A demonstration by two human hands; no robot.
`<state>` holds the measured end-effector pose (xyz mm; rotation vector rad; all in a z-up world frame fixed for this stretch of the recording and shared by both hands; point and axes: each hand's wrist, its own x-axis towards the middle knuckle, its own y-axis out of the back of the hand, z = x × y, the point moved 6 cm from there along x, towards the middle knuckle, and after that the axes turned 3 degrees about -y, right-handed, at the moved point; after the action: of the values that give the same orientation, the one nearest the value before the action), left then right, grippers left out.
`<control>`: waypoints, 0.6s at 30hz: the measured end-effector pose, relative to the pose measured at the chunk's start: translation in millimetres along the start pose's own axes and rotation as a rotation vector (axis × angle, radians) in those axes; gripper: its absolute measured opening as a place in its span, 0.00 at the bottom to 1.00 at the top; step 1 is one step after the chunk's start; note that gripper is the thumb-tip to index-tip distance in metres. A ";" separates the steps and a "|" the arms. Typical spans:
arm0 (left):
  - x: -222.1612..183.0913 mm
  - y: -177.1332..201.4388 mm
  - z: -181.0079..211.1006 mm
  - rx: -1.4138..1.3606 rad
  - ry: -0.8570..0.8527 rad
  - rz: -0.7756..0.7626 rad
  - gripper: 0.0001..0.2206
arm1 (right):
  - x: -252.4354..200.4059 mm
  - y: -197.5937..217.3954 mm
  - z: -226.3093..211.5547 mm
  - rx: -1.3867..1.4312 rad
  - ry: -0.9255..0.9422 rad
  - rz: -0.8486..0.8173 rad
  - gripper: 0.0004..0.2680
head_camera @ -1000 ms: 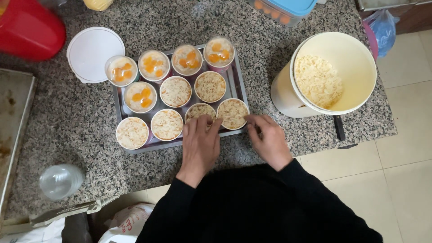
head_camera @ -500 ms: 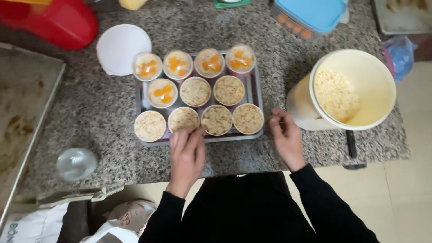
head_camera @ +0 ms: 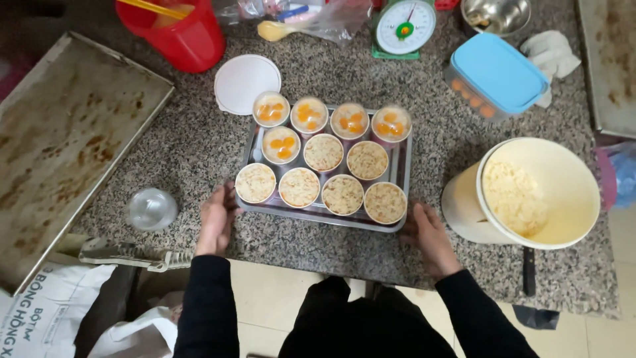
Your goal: Topping small pastry cups with shredded ingredients and moving the tray in a bakery production area.
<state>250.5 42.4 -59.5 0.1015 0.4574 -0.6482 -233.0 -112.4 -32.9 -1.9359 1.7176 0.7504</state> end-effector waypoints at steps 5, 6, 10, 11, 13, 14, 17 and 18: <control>-2.4 11.8 -40.6 -0.010 -0.001 0.034 0.23 | 9.6 19.6 8.6 0.018 -0.052 -0.033 0.26; -16.2 10.1 -39.5 0.033 -0.007 0.039 0.23 | 11.1 22.5 6.2 -0.003 -0.055 -0.038 0.27; -69.6 30.2 -71.0 0.022 0.041 0.100 0.22 | 32.5 51.6 18.5 0.037 -0.001 -0.015 0.22; -80.2 37.7 -84.7 0.018 0.060 0.127 0.22 | 24.7 49.8 10.1 0.026 -0.001 -0.020 0.22; -112.6 52.7 -99.0 0.004 0.074 0.178 0.22 | 23.2 46.1 5.3 0.003 0.000 -0.048 0.21; -132.8 55.7 -98.2 0.019 0.054 0.176 0.18 | 29.4 46.6 8.4 0.004 -0.020 -0.059 0.17; -180.2 73.1 -113.1 0.003 0.043 0.227 0.16 | 19.4 29.3 -8.0 -0.027 -0.067 -0.106 0.13; -193.1 81.6 -120.2 -0.018 0.054 0.260 0.16 | 10.3 19.1 -16.4 -0.045 -0.096 -0.125 0.13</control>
<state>118.7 243.2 -86.1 0.1593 0.4926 -0.3865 -249.4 -133.2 -26.8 -1.9830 1.5209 0.8282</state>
